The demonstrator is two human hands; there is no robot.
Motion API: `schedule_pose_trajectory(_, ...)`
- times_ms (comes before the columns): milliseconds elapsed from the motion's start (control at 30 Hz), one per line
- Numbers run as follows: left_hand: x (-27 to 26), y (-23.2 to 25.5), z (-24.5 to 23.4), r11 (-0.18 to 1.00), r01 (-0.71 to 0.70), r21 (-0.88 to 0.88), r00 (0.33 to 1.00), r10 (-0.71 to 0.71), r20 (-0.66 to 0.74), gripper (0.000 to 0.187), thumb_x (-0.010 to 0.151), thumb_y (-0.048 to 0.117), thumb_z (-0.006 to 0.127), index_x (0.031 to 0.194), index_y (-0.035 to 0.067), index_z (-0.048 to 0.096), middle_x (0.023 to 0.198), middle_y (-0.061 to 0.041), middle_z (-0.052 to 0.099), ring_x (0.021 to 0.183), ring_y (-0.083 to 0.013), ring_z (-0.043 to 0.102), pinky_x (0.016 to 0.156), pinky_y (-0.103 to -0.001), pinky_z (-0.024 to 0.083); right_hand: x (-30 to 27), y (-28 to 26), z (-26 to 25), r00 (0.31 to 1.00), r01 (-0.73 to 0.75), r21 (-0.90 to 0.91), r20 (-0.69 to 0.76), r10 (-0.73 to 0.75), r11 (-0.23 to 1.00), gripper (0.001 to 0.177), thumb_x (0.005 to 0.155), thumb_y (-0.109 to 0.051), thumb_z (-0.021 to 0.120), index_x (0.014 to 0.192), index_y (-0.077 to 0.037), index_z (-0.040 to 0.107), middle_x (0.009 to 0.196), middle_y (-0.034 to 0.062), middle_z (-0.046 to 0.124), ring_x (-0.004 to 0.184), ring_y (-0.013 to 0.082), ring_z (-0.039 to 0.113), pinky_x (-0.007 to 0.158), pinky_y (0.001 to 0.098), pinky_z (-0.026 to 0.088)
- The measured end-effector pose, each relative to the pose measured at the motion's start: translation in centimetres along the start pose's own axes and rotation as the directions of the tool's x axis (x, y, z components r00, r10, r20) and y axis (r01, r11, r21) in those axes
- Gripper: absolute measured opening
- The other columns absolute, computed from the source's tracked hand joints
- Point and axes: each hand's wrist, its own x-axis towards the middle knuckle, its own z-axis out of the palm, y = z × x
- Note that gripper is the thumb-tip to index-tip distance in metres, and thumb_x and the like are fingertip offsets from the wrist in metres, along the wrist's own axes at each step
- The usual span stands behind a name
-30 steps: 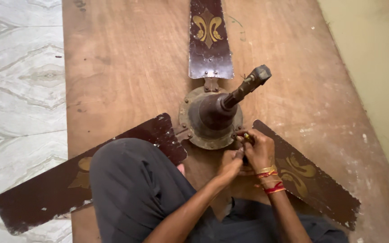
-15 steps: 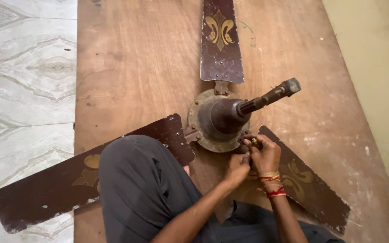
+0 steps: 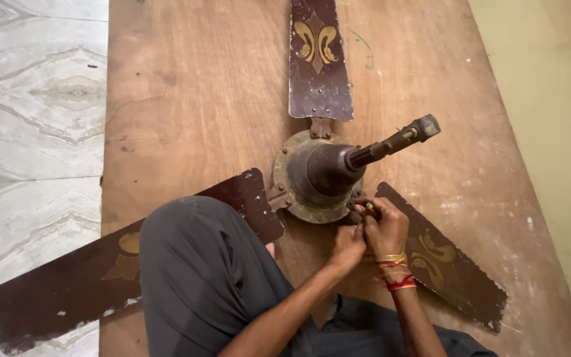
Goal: The person sits on the floor and uses a screwdriver to tighten screws on the mounting bracket of a ceiling fan. They rotate the fan to access different blades and continue tightening the screws.
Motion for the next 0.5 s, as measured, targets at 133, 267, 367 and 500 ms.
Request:
schedule_pose_trajectory(133, 0.2, -0.5, 0.3, 0.995, -0.027, -0.092, 1.0, 0.028, 0.009, 0.032, 0.102, 0.022, 0.055, 0.087, -0.004, 0.067, 0.071, -0.005, 0.065, 0.072, -0.0096, 0.056, 0.063, -0.04, 0.048, -0.1, 0.2, -0.1, 0.994, 0.108, -0.149, 0.026, -0.105, 0.983, 0.033, 0.078, 0.004, 0.07, 0.106, -0.011, 0.078, 0.099, 0.0092, 0.076, 0.083, 0.0249, 0.075, 0.07, 0.0343, 0.059)
schedule_pose_trajectory(267, 0.2, -0.3, 0.7, 0.974, 0.032, -0.225, 0.999, -0.022, 0.045, 0.025, 0.099, 0.016, 0.058, 0.088, -0.003, 0.068, 0.076, -0.005, 0.067, 0.073, -0.0112, 0.059, 0.063, -0.038, 0.05, 0.4, -0.4, -0.2, 0.97, 0.241, -0.334, 0.066, -0.233, 0.911, 0.027, 0.079, -0.001, 0.073, 0.104, -0.011, 0.077, 0.096, 0.011, 0.073, 0.084, 0.0309, 0.071, 0.071, 0.0398, 0.057)
schedule_pose_trajectory(367, 0.1, -0.9, 0.9, 0.908, 0.154, -0.39, 0.986, -0.113, 0.125, 0.016, 0.093, 0.008, 0.057, 0.091, -0.002, 0.069, 0.081, -0.003, 0.07, 0.072, -0.0144, 0.065, 0.065, -0.037, 0.055, 1.0, -1.1, -1.0, 0.938, 0.341, -0.297, 0.169, -0.303, 0.892, 0.025, 0.076, -0.009, 0.075, 0.101, -0.006, 0.074, 0.094, 0.0126, 0.072, 0.086, 0.035, 0.069, 0.069, 0.0428, 0.055)
schedule_pose_trajectory(500, 1.2, -2.9, 1.2, 0.963, -0.025, -0.268, 0.996, 0.046, 0.072, 0.019, 0.089, 0.002, 0.055, 0.095, -0.005, 0.072, 0.085, -0.005, 0.072, 0.077, -0.0119, 0.063, 0.068, -0.035, 0.054, 1.3, -1.2, -0.5, 0.969, 0.235, -0.297, 0.149, -0.198, 0.925, 0.02, 0.08, -0.01, 0.073, 0.099, -0.008, 0.073, 0.092, 0.0136, 0.072, 0.085, 0.036, 0.069, 0.073, 0.0453, 0.055)
